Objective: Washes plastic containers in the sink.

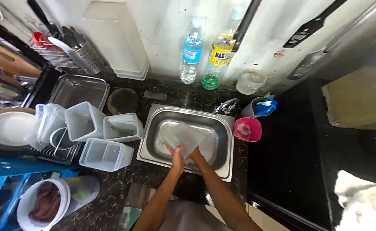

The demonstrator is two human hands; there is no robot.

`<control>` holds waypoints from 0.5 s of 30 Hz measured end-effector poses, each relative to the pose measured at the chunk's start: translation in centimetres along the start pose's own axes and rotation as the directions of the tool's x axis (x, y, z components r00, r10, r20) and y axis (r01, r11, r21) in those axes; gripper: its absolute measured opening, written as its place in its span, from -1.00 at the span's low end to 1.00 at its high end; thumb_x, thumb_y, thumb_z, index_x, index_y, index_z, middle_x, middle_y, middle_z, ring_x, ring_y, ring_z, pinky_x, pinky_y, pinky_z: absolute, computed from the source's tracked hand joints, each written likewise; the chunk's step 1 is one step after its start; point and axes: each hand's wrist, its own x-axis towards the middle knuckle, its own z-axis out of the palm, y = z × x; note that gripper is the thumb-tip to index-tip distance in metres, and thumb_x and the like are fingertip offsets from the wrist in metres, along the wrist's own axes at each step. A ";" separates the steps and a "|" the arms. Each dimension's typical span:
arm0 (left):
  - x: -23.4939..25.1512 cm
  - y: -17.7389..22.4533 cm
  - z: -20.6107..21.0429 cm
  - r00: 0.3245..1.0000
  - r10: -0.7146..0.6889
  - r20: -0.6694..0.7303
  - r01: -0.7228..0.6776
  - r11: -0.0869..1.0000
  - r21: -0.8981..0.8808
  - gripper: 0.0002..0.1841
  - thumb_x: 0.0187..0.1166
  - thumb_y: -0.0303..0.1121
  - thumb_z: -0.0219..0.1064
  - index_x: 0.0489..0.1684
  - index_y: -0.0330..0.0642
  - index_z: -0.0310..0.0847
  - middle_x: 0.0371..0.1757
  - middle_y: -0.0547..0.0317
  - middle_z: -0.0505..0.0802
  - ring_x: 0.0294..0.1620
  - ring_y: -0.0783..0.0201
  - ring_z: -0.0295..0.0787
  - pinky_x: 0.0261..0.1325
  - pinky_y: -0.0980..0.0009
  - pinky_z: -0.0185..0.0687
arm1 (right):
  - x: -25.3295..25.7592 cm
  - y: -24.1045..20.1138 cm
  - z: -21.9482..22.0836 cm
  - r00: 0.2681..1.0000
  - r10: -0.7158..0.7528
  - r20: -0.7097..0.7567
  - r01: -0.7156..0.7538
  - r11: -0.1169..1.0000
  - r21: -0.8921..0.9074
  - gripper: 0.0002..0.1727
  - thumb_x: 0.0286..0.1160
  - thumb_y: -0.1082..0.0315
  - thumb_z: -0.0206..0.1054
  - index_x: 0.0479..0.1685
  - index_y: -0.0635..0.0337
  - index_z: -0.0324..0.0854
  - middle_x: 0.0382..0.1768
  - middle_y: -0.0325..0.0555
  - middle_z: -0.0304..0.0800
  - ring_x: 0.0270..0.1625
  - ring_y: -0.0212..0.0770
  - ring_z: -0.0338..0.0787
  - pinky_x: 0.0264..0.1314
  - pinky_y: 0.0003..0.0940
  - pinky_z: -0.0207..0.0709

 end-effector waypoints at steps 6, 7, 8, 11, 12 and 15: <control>2.0 1.8 -1.8 0.999 0.048 -0.025 -0.048 0.999 0.008 0.14 0.42 -0.18 0.29 0.91 0.39 -0.68 0.90 -0.12 -0.03 0.72 -0.15 0.26 0.32 -0.22 0.60 | -1.1 1.3 -0.9 0.893 -0.448 -0.052 0.443 0.893 -0.085 -0.77 0.51 0.46 0.29 -0.06 0.26 0.86 0.08 0.11 0.91 0.31 0.13 0.81 0.59 0.11 0.48; 1.6 1.7 -1.7 1.000 0.011 -0.020 -0.011 1.000 0.007 0.14 0.43 -0.18 0.29 0.90 0.47 -0.69 0.88 -0.18 0.02 0.63 -0.26 0.36 0.11 -0.30 0.67 | -0.6 1.7 -1.2 0.936 -0.346 -0.058 0.340 0.935 -0.103 -0.73 0.50 0.43 0.32 0.03 0.39 0.81 0.15 0.28 0.85 0.37 0.25 0.75 0.59 0.15 0.46; 1.0 1.5 -1.3 1.000 -0.023 -0.001 0.023 1.000 0.004 0.14 0.46 -0.17 0.29 0.88 0.52 -0.72 0.88 -0.20 0.01 0.60 -0.32 0.38 0.02 -0.36 0.68 | 0.2 1.8 -1.3 0.974 -0.222 -0.050 0.217 0.972 -0.092 -0.58 0.53 0.34 0.35 0.24 0.48 0.71 0.32 0.40 0.73 0.50 0.32 0.64 0.66 0.18 0.37; 0.2 0.7 -0.6 0.999 0.032 -0.018 -0.031 0.999 0.043 0.19 0.41 -0.19 0.35 0.90 0.40 -0.73 0.89 -0.18 0.01 0.66 -0.18 0.35 0.24 -0.24 0.65 | 1.0 0.1 0.7 0.994 -0.111 0.012 0.111 0.994 0.004 -0.36 0.62 0.07 0.33 0.52 0.39 0.54 0.50 0.29 0.62 0.64 0.15 0.52 0.76 0.08 0.27; 0.6 0.9 -0.8 0.997 0.078 -0.003 -0.077 0.995 0.055 0.21 0.40 -0.19 0.35 0.90 0.32 -0.77 0.92 -0.12 -0.09 0.77 -0.07 0.22 0.49 -0.14 0.51 | 0.5 -0.5 1.2 0.984 -0.174 0.033 0.172 0.984 0.042 -0.39 0.62 0.08 0.32 0.49 0.37 0.56 0.46 0.25 0.66 0.62 0.10 0.56 0.75 0.03 0.30; 1.3 1.7 -1.9 0.995 0.103 -0.012 -0.102 0.994 0.039 0.17 0.45 -0.20 0.30 0.89 0.32 -0.77 0.93 -0.10 -0.15 0.79 -0.05 0.18 0.53 -0.12 0.46 | -1.3 0.8 -0.7 0.876 -0.482 0.011 0.482 0.876 0.029 -0.73 0.50 0.47 0.32 0.07 0.40 0.81 0.16 0.25 0.86 0.37 0.22 0.76 0.61 0.11 0.45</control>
